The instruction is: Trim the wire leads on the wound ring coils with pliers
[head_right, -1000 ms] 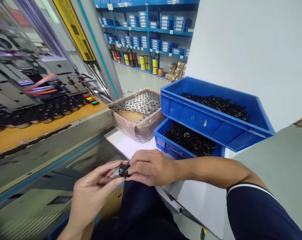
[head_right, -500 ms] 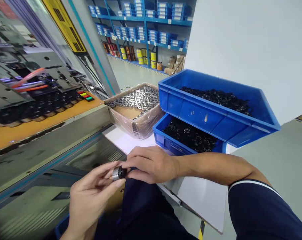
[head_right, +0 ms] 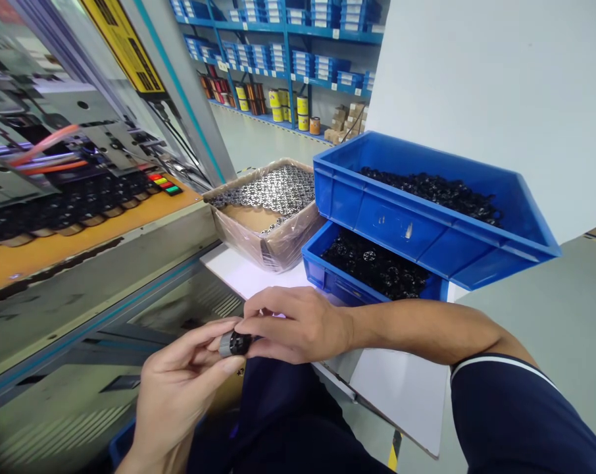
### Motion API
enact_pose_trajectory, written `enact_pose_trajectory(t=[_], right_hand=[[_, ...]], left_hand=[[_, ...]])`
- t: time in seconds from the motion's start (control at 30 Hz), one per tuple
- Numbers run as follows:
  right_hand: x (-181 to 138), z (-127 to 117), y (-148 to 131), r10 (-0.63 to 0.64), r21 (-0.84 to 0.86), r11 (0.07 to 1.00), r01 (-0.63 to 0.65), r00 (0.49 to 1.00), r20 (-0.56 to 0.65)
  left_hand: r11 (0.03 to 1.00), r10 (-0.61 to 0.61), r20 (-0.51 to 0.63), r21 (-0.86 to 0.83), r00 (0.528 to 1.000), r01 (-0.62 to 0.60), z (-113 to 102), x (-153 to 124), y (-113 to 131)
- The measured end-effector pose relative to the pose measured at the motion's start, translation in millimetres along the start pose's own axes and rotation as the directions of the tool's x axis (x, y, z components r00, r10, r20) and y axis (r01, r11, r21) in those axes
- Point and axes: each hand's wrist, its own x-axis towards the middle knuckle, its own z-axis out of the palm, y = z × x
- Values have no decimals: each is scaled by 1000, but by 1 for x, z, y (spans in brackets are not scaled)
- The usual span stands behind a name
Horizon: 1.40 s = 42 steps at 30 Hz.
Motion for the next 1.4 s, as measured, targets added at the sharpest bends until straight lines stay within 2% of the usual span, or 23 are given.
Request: enact_pose_trajectory(t=[0.43, 0.8, 1.17, 1.4], right_hand=[[-1, 0, 0, 6, 32, 999, -5, 1000, -14], [-1, 0, 0, 2, 34, 999, -2, 1000, 6], [-1, 0, 0, -15, 46, 999, 15, 1000, 3], [-1, 1, 0, -12, 12, 1000, 12, 1000, -9]], left_hand=[[1000, 11, 48, 25, 999, -13, -2, 1, -3], [999, 10, 14, -44, 1000, -10, 2, 1, 3], [1000, 12, 50, 7, 999, -12, -4, -1, -1], [1000, 2, 23, 4, 1000, -2, -3, 0, -2]])
